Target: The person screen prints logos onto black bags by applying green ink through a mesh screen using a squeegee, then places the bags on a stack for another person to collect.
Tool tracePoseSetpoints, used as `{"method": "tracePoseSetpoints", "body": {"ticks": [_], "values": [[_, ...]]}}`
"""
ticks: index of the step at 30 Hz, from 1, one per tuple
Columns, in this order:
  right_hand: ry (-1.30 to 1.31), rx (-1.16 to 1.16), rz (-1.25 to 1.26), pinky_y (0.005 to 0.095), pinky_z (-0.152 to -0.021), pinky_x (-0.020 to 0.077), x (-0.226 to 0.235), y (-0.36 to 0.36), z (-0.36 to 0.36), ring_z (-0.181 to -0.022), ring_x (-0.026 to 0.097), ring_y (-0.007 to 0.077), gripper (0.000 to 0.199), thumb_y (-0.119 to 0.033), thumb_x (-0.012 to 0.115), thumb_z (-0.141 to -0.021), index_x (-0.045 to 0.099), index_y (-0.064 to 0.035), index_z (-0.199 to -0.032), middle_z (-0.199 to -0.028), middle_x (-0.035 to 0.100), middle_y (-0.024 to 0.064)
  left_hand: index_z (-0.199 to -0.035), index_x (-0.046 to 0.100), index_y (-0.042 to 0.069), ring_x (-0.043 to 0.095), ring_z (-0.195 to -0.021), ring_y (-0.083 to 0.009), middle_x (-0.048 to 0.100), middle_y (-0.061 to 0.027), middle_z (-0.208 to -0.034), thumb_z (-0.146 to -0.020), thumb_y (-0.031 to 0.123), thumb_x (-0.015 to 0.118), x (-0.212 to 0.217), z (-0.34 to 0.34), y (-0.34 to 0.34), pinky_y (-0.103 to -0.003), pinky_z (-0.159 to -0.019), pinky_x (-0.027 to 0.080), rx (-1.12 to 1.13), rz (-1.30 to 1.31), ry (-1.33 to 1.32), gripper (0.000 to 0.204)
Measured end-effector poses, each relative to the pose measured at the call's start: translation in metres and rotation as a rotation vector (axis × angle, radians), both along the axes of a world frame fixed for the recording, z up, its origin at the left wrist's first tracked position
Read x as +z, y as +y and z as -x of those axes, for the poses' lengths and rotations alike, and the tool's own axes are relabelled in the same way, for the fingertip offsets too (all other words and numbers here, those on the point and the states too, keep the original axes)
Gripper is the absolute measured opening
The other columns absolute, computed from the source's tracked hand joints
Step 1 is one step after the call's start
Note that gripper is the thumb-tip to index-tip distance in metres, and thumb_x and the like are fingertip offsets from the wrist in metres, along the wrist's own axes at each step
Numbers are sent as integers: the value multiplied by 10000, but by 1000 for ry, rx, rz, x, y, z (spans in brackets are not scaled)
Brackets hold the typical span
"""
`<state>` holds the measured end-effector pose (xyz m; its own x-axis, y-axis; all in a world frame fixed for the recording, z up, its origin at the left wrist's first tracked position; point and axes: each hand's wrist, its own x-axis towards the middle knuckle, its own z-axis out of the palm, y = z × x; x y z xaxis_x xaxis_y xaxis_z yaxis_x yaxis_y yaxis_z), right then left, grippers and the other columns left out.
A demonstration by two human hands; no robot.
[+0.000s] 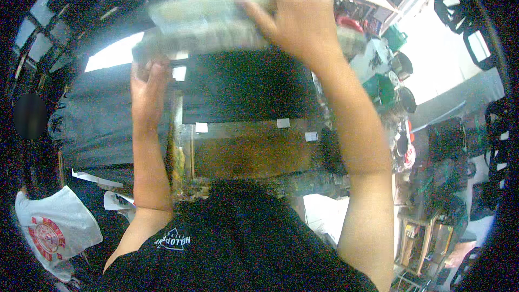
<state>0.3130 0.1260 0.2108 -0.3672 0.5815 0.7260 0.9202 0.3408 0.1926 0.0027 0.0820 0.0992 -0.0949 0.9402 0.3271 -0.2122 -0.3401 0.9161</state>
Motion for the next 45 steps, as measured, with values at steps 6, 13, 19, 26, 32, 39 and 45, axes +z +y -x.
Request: {"method": "tracePoseSetpoints", "body": {"ticks": [6, 13, 19, 26, 32, 39, 45], "values": [[-104, 20, 457, 489, -893, 405, -72, -63, 0, -1067, 586, 321, 582, -327, 864, -776, 581, -58, -1208, -1065, 613, 120, -1411, 596, -9, 672, -1134, -149, 737, -97, -1230, -655, 164, 1023, -75, 1, -61, -342, -1007, 544, 147, 198, 293, 885], [-36, 35, 663, 483, -892, 401, -131, -45, -18, -1094, 593, 333, 655, -276, 906, -712, 558, -127, -1246, -1070, 623, 103, -1486, 542, -16, 651, -938, -289, 751, -129, -1127, -584, 569, 968, -161, 9, -90, -422, -928, 412, 431, -37, 1016, 1156], [-89, 29, 794, 492, -876, 395, -155, -70, -14, -1074, 592, 339, 656, -334, 914, -722, 552, -84, -1208, -1050, 619, 121, -1521, 502, -33, 616, -897, -289, 741, -120, -1091, -542, 650, 936, -176, 13, -89, -417, -866, 417, 417, -60, 1062, 1269], [-63, 7, 660, 473, -883, 376, -169, -59, 11, -1036, 555, 311, 584, -231, 900, -705, 561, -114, -1166, -1032, 574, 91, -1530, 492, -40, 585, -862, -306, 728, -127, -1102, -483, 633, 960, -185, 18, -90, -423, -835, 423, 395, -58, 1054, 1329], [-58, -88, 636, 494, -914, 395, -186, 43, 2, -1101, 577, 314, 633, -218, 908, -709, 567, -136, -1236, -1101, 612, 86, -1530, 490, -44, 582, -860, -311, 732, -119, -1094, -479, 624, 964, -178, 17, -89, -429, -832, 422, 364, -11, 1058, 1332], [-131, -87, 628, 552, -872, 431, -195, 191, -29, -1149, 613, 324, 690, -365, 906, -756, 543, -146, -1300, -1170, 662, 73, -1482, 521, -74, 598, -846, -304, 735, -113, -1085, -498, 674, 941, -173, 18, -86, -432, -823, 418, 333, 6, 1080, 1305], [-155, -107, 704, 667, -975, 411, -198, 277, -35, -1263, 614, 338, 758, -361, 921, -765, 535, -185, -1391, -1287, 689, 101, -1433, 567, -56, 577, -952, -334, 659, -150, -1072, -497, 666, 947, -172, 18, -91, -457, -873, 431, 331, 25, 1124, 1241]]}}
